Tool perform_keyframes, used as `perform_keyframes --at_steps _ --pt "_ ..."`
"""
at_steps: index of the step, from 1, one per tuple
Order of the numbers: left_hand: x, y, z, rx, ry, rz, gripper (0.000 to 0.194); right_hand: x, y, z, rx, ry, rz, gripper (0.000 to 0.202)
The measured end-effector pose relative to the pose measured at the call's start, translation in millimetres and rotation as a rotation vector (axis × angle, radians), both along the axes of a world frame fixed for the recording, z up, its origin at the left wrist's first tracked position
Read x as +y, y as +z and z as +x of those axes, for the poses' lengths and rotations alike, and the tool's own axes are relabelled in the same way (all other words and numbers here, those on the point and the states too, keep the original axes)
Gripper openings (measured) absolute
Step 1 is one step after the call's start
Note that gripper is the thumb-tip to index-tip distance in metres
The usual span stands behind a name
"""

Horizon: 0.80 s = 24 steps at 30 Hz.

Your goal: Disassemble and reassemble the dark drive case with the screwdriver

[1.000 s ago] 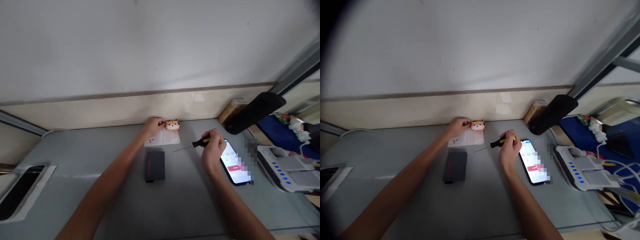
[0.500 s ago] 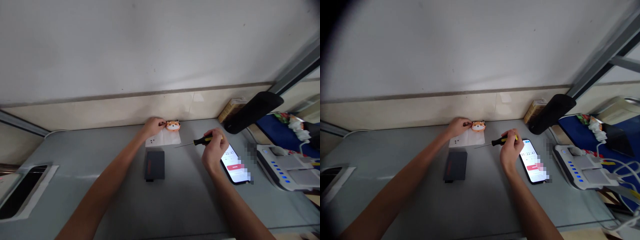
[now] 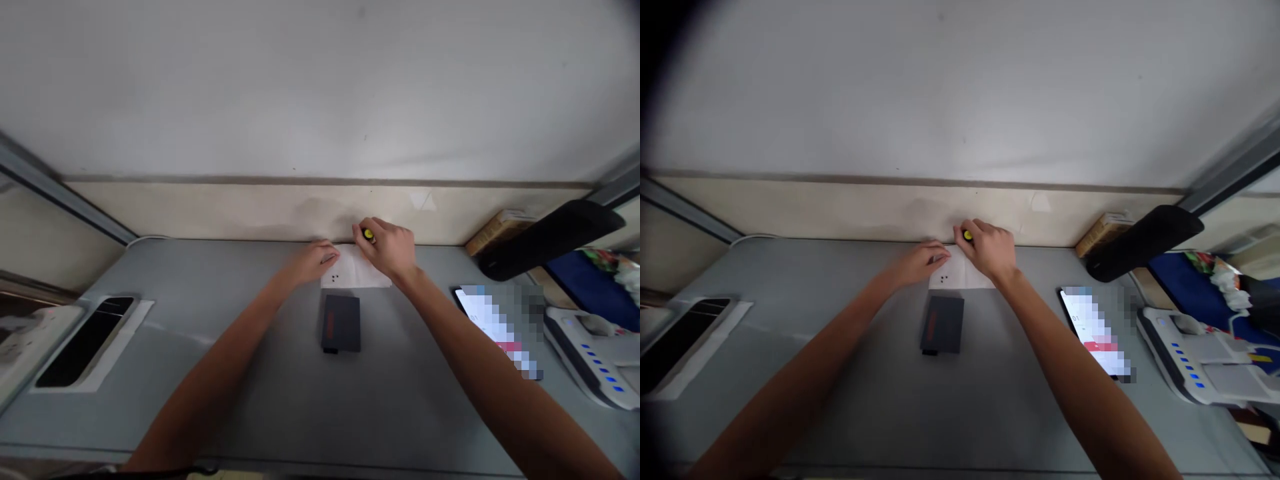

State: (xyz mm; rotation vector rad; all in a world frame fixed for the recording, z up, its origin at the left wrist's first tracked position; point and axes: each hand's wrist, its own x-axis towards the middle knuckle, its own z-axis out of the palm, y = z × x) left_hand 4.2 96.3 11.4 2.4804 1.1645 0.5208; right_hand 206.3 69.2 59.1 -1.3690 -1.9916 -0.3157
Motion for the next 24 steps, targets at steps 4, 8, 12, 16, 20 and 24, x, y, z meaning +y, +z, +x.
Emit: perform_keyframes --at_steps 4,8,12,16,20,24 --pt "-9.1 -6.5 -13.1 0.013 -0.01 0.05 0.027 16.2 3.2 -7.4 -0.109 -0.048 -0.011 0.035" --pt "-14.8 -11.0 -22.8 0.016 -0.023 0.071 0.029 20.3 2.5 -9.0 -0.129 -0.1 0.008 0.034" --pt "-13.3 -11.4 -25.5 0.014 -0.032 0.07 0.031 19.6 1.6 -9.0 -0.133 -0.133 0.02 0.034" --pt "-10.9 -9.8 -26.1 0.014 -0.037 0.066 0.03 14.5 3.7 -9.1 -0.095 -0.146 0.027 0.034" --pt "-13.9 -7.4 -24.4 -0.013 0.031 0.055 0.025 1.4 9.6 -10.0 0.064 -0.155 0.036 0.034" --pt "-18.7 -6.5 -14.2 -0.083 0.038 0.03 0.024 -16.5 13.7 -12.8 0.288 -0.095 -0.022 0.035"
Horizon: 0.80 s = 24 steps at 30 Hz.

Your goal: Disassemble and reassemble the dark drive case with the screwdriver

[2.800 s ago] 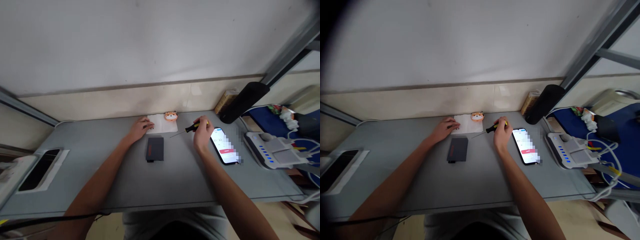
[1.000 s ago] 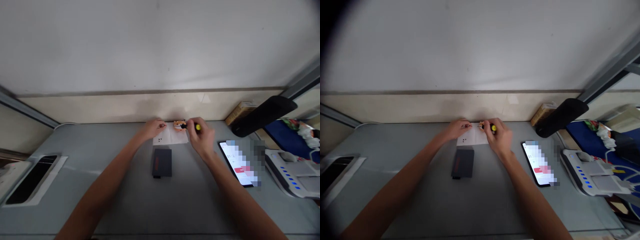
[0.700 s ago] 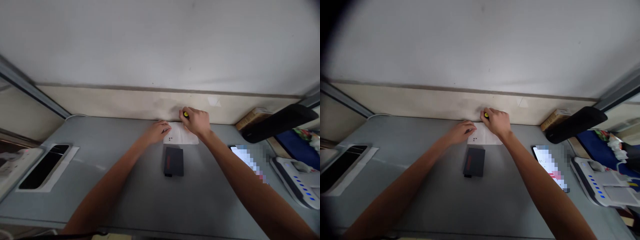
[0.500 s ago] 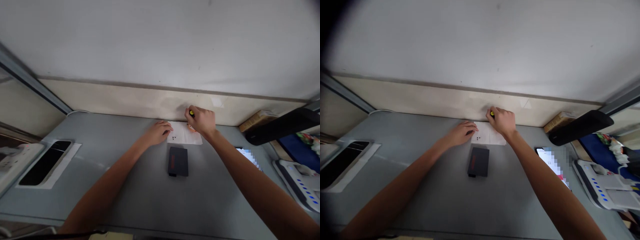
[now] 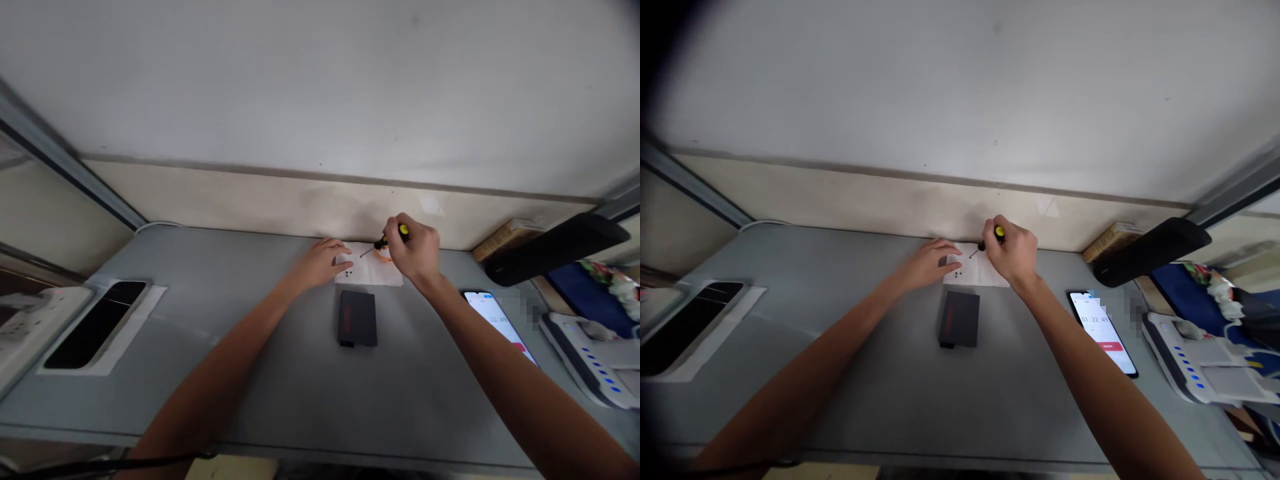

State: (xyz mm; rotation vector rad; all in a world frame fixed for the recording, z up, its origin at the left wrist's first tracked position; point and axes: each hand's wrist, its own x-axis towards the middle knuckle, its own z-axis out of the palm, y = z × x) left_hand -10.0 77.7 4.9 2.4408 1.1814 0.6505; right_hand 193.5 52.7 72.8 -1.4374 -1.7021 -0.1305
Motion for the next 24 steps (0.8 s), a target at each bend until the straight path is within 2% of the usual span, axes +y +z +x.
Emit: perform_keyframes --at_steps 4,7,14,19,22,24 --pt "-2.4 -2.2 11.1 -0.115 -0.035 -0.019 0.015 -15.2 0.0 -0.9 0.158 0.075 -0.04 0.035" --pt "-5.0 -1.7 12.6 -0.164 -0.053 -0.012 0.016 -23.8 -2.2 2.8 0.242 0.095 -0.052 0.034" --pt "-6.2 6.1 7.0 0.086 -0.063 0.073 0.019 -37.8 -21.7 20.7 0.357 0.034 -0.116 0.039" --pt "-7.5 14.7 4.1 0.14 -0.047 0.083 0.021 -49.3 -31.4 35.1 0.418 0.018 -0.1 0.041" --pt "-28.1 26.4 -3.4 0.099 -0.059 -0.008 0.023 -59.2 -27.7 46.2 0.468 -0.004 -0.034 0.038" --pt "-50.3 33.3 -9.3 0.068 -0.174 -0.2 0.034 -66.4 -22.7 54.5 0.489 -0.024 0.023 0.036"
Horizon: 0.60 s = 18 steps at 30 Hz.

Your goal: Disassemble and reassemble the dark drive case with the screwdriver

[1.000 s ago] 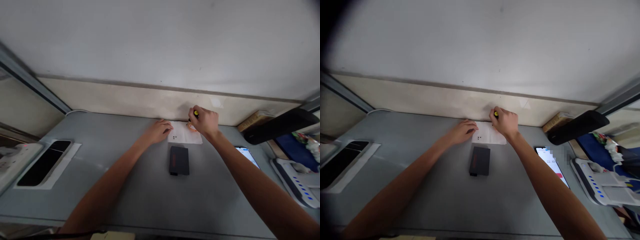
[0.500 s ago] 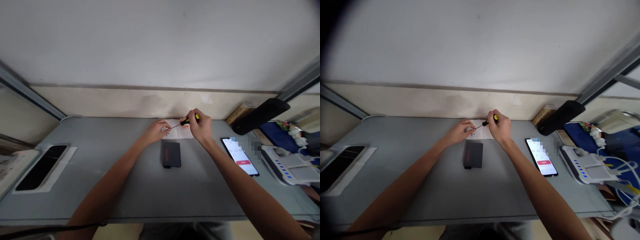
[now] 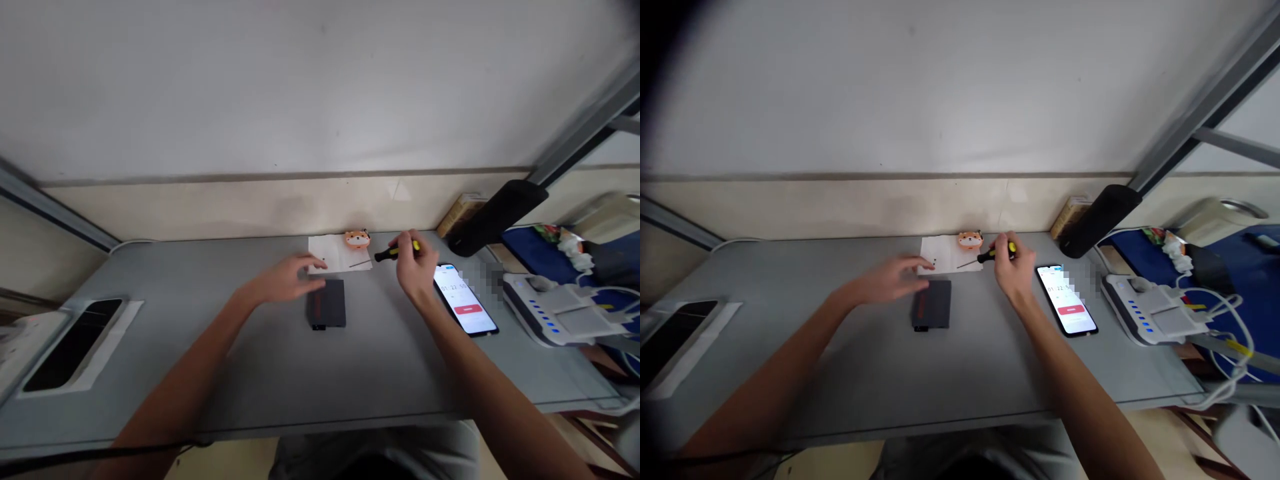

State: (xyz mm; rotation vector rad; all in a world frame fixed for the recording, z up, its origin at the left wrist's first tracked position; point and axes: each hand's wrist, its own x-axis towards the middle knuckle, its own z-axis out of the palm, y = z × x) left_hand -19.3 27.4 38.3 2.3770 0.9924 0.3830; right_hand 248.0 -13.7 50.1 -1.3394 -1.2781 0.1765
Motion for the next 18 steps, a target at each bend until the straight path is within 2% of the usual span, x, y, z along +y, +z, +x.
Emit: perform_keyframes --at_steps 2,3,7,9,12,13,15,16,18 --pt "-24.0 2.6 -3.0 0.026 -0.099 -0.1 0.053 -7.3 4.8 7.7 -0.007 -0.01 0.044 0.035" --pt "-35.2 1.8 -2.3 0.041 -0.096 -0.097 0.056 -10.9 6.6 11.0 -0.031 0.001 0.052 0.035" --pt "-67.3 -9.4 17.9 0.103 0.135 -0.013 0.045 -23.9 6.3 20.2 -0.214 0.086 0.047 0.037" --pt "-76.6 -13.3 33.2 0.184 0.243 0.036 0.049 -29.2 3.1 23.1 -0.288 0.111 0.074 0.038" --pt "-85.9 -10.8 46.0 0.326 0.351 -0.095 0.055 -36.4 -0.5 26.7 -0.382 0.16 0.116 0.037" --pt "-88.1 -8.2 45.7 0.325 0.335 -0.143 0.057 -38.6 -0.8 27.6 -0.408 0.185 0.121 0.038" --pt "-90.9 -2.7 39.9 0.248 0.189 -0.187 0.066 -42.3 -0.3 28.4 -0.446 0.244 0.123 0.038" --pt "-91.4 -0.4 35.8 0.218 0.132 -0.202 0.064 -43.7 0.3 28.1 -0.458 0.271 0.126 0.038" --pt "-90.6 2.2 29.7 0.226 0.099 -0.228 0.058 -45.7 1.7 25.7 -0.477 0.314 0.142 0.039"
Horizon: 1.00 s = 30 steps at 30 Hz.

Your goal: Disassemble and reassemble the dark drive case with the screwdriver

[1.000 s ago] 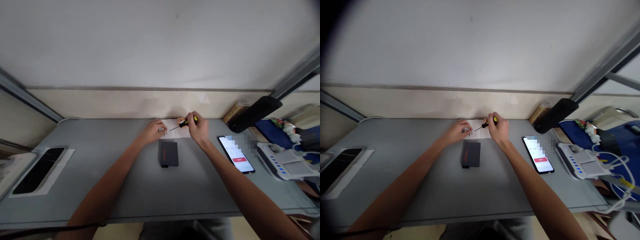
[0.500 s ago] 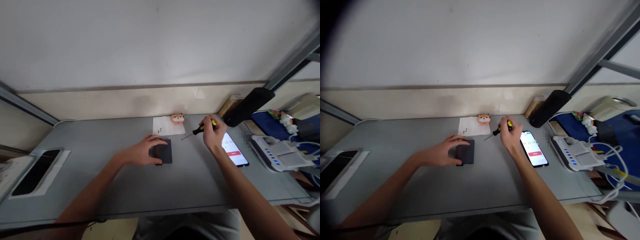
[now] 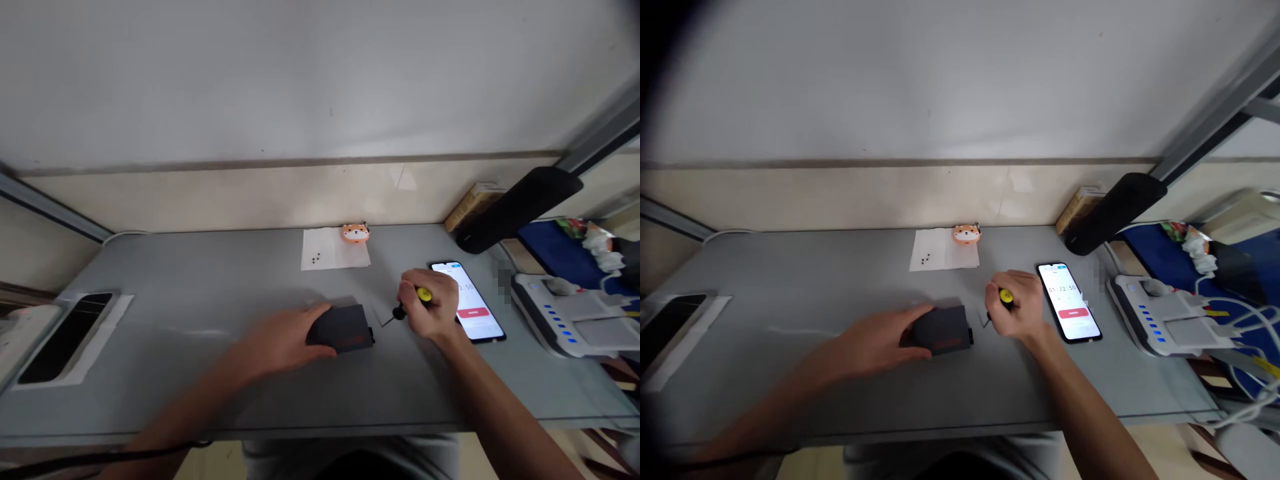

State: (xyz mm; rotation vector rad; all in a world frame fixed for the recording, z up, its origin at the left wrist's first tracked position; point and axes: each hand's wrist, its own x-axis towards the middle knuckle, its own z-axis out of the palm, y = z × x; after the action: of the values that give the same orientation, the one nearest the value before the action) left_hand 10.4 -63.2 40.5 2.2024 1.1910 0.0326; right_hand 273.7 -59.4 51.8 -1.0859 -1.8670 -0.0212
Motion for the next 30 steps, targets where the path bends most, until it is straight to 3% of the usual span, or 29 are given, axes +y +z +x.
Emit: perform_keyframes --at_steps 4,9,15,17,19,23,26,30 --pt "7.4 -3.2 3.9 0.068 0.017 0.055 0.063 -3.2 -1.7 -10.2 0.016 0.048 0.037 0.038" --pt "21.0 -16.1 11.8 -0.028 -0.077 0.179 0.064 -3.7 -16.6 -17.7 0.105 0.036 0.171 0.031" --pt "31.5 -33.9 -5.3 -0.214 0.004 0.148 0.066 0.5 -29.2 -25.2 0.399 -0.198 0.418 0.033" --pt "33.6 -37.9 -10.1 -0.235 -0.023 0.128 0.073 -2.3 -30.8 -34.8 0.406 -0.113 0.353 0.03" --pt "35.1 -41.5 -12.6 -0.244 -0.075 0.147 0.081 -6.2 -31.9 -45.8 0.306 0.061 0.235 0.024" --pt "36.3 -47.7 -14.0 -0.249 -0.153 0.242 0.077 -10.5 -30.7 -58.8 0.067 0.267 0.151 0.02" --pt "37.4 -48.3 -15.3 -0.221 -0.184 0.279 0.074 -9.8 -26.7 -55.1 0.045 0.238 0.125 0.02" --pt "41.0 -45.1 -19.1 -0.191 -0.2 0.322 0.064 -6.4 -22.0 -39.8 0.214 0.1 0.049 0.025"
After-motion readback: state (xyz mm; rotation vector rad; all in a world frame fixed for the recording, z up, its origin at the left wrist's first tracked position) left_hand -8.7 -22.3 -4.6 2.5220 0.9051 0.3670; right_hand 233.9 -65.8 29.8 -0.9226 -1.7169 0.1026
